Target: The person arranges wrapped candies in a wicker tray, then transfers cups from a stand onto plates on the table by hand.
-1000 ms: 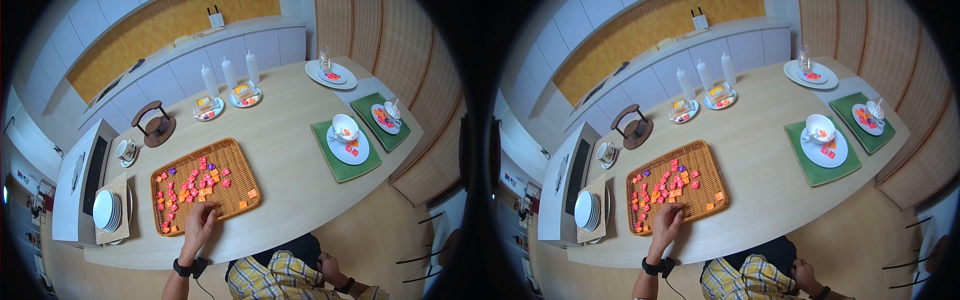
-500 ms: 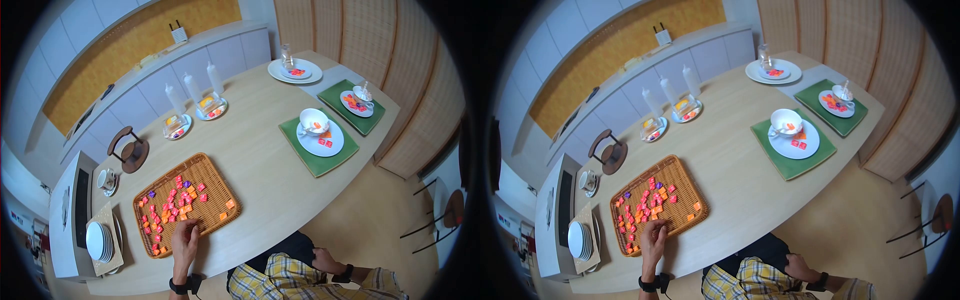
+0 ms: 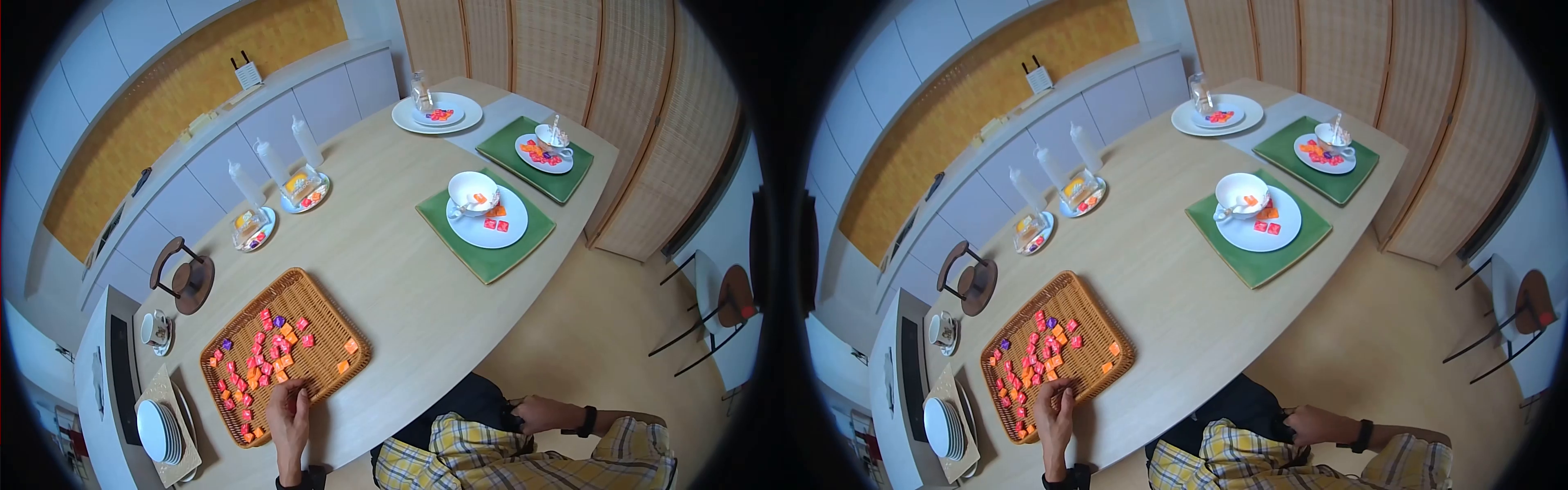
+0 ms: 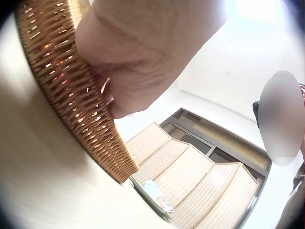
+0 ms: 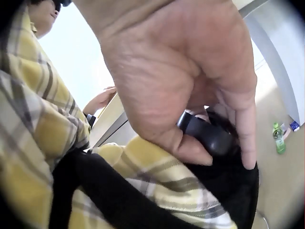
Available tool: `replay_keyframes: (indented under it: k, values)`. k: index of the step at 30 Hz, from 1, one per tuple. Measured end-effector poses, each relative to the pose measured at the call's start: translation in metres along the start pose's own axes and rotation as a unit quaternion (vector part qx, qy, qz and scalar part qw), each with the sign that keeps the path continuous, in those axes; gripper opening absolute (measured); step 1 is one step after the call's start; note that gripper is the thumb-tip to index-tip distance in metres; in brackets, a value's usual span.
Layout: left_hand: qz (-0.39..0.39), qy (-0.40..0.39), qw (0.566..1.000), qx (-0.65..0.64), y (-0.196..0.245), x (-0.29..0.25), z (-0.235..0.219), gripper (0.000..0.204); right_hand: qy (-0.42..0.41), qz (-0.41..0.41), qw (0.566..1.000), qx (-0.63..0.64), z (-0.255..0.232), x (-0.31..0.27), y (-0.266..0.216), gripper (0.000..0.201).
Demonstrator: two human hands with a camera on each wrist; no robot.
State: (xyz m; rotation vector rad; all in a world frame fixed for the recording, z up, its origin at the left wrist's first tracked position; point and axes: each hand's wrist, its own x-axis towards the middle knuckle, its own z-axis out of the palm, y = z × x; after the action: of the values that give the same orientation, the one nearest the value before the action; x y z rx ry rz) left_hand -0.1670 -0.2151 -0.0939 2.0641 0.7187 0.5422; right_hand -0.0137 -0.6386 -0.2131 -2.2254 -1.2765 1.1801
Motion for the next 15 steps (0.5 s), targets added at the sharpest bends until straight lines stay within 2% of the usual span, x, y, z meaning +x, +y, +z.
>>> replay_keyframes:
  k: [2,3,5,6,8,9,11,15]
  values:
    - [-0.003,-0.003,1.0,0.0,-0.003,0.001,-0.001,0.016,0.111,-0.161,0.98,0.021,-0.002,-0.002,0.011,0.022]
    - [-0.006,-0.007,1.0,-0.002,-0.004,0.001,-0.002,0.016,0.107,-0.165,0.98,0.022,-0.005,-0.004,0.014,0.022]
    - [-0.008,-0.007,1.0,0.01,-0.004,0.002,-0.003,0.016,0.071,-0.146,0.983,0.08,-0.014,-0.009,0.016,0.02]
    - [-0.008,-0.012,1.0,0.021,-0.004,0.002,-0.003,0.016,0.064,-0.149,0.984,0.08,-0.016,-0.012,0.015,0.02]
    - [-0.012,-0.003,1.0,0.018,-0.002,0.002,-0.002,0.016,0.062,-0.149,0.974,0.156,-0.018,-0.016,0.014,0.018]
    - [-0.013,-0.004,1.0,0.017,-0.003,0.003,-0.001,0.016,0.055,-0.15,0.975,0.157,-0.017,-0.015,0.017,0.018]
    - [-0.018,-0.002,1.0,0.016,-0.002,0.003,-0.001,0.016,0.017,-0.099,0.981,0.166,-0.016,-0.013,0.02,0.032]
    - [-0.033,-0.008,0.999,0.018,0.001,0.004,-0.003,0.016,-0.04,-0.044,0.989,0.134,-0.046,-0.018,0.008,0.033]
